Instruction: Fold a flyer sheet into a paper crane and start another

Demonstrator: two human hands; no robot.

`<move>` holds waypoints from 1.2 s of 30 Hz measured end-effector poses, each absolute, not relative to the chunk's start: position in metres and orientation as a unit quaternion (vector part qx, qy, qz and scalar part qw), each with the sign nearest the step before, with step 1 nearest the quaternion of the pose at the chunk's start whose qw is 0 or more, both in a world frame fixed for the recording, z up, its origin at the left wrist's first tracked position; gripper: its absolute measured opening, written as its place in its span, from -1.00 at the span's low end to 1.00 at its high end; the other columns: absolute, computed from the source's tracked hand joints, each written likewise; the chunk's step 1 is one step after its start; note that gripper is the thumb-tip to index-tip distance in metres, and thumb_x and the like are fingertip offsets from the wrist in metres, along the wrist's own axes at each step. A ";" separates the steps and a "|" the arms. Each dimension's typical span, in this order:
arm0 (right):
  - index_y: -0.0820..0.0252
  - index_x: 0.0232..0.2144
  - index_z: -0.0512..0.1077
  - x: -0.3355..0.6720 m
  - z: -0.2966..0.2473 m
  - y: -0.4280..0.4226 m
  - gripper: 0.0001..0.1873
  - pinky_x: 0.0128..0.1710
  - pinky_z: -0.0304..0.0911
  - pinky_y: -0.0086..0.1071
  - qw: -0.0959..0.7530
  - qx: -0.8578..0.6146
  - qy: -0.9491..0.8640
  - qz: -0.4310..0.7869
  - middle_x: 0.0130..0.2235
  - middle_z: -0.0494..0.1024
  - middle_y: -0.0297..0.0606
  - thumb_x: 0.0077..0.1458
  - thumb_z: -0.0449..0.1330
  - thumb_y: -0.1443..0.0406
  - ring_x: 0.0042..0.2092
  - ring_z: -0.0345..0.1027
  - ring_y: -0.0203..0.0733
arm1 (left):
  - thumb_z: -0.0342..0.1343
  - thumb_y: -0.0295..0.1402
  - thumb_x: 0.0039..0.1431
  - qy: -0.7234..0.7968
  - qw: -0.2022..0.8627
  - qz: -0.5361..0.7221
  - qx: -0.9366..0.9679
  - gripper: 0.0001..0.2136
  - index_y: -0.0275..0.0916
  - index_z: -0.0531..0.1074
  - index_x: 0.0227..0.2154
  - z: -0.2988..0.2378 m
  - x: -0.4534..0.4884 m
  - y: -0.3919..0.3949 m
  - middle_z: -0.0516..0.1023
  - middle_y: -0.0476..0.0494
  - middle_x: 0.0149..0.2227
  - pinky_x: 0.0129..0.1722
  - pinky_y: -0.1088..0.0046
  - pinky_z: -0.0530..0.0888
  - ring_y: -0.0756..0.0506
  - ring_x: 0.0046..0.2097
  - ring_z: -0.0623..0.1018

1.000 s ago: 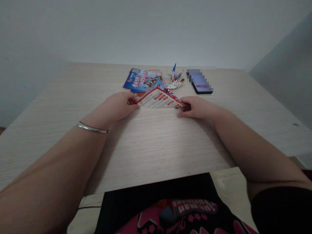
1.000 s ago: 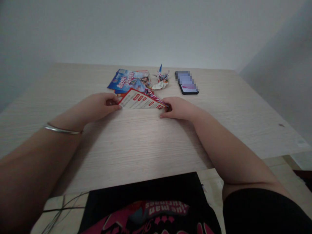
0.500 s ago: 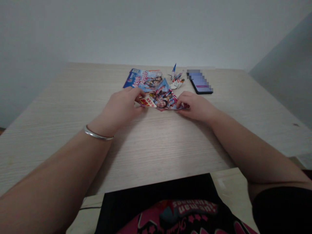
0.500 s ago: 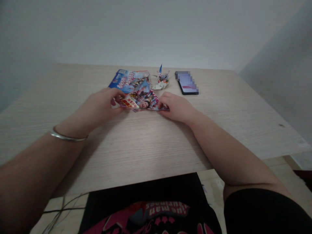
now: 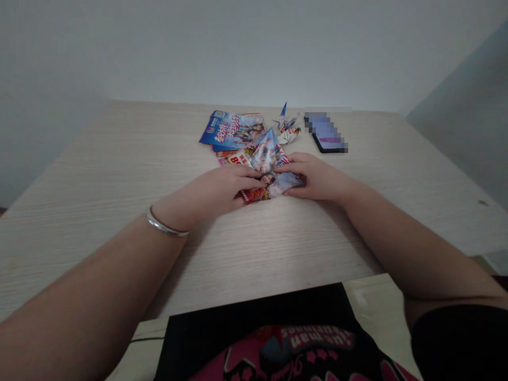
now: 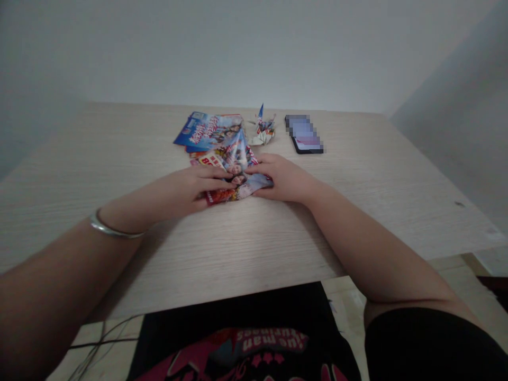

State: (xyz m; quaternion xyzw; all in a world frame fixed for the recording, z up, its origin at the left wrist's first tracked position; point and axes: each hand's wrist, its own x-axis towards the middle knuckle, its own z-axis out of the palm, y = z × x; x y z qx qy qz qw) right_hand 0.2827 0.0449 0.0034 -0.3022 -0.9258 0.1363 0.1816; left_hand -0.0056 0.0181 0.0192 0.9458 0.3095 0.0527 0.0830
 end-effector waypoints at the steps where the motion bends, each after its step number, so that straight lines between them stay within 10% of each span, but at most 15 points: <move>1: 0.10 0.13 0.55 0.284 0.003 0.046 -0.46 0.26 0.26 0.09 0.186 -0.297 -0.928 0.128 0.25 0.47 0.02 0.10 0.39 0.13 0.26 0.35 0.16 | 0.08 -0.44 0.30 0.314 0.088 0.048 0.944 -0.56 -0.13 0.52 0.21 0.019 -0.005 0.018 0.54 -0.18 0.27 0.36 0.15 0.34 -0.22 0.29 0.49; 11: 0.01 -0.09 0.63 0.281 0.020 0.036 -0.69 0.39 0.04 0.18 0.156 -0.307 -0.939 0.011 0.29 0.48 -0.20 0.09 0.39 0.15 0.36 0.21 0.20 | 0.05 -0.06 0.40 0.306 0.151 0.033 0.939 -0.54 -0.06 0.47 0.26 0.020 -0.007 0.017 0.47 -0.18 0.34 0.39 0.17 0.25 -0.23 0.39 0.38; 22: 0.17 -0.04 0.62 0.281 0.015 0.037 -0.68 0.12 0.30 -0.10 0.113 -0.335 -0.934 0.060 -0.02 0.69 -0.09 0.23 0.24 0.17 0.05 0.49 0.05 | -0.06 -0.23 0.34 0.424 0.114 0.038 0.898 -0.69 -0.17 0.60 -0.28 0.035 -0.003 0.013 0.68 -0.15 -0.28 -0.28 0.39 0.41 -0.11 -0.30 0.58; 36: 0.14 -0.10 0.58 0.261 0.021 0.021 -0.77 -0.19 0.26 -0.30 0.085 -0.422 -0.901 0.045 -0.11 0.72 -0.19 0.29 0.16 0.27 -0.14 0.55 -0.08 | -0.06 -0.23 0.42 0.573 0.007 0.077 0.816 -0.66 -0.25 0.60 -0.14 0.029 -0.002 0.015 0.68 -0.27 -0.20 -0.26 0.32 0.36 -0.19 -0.24 0.58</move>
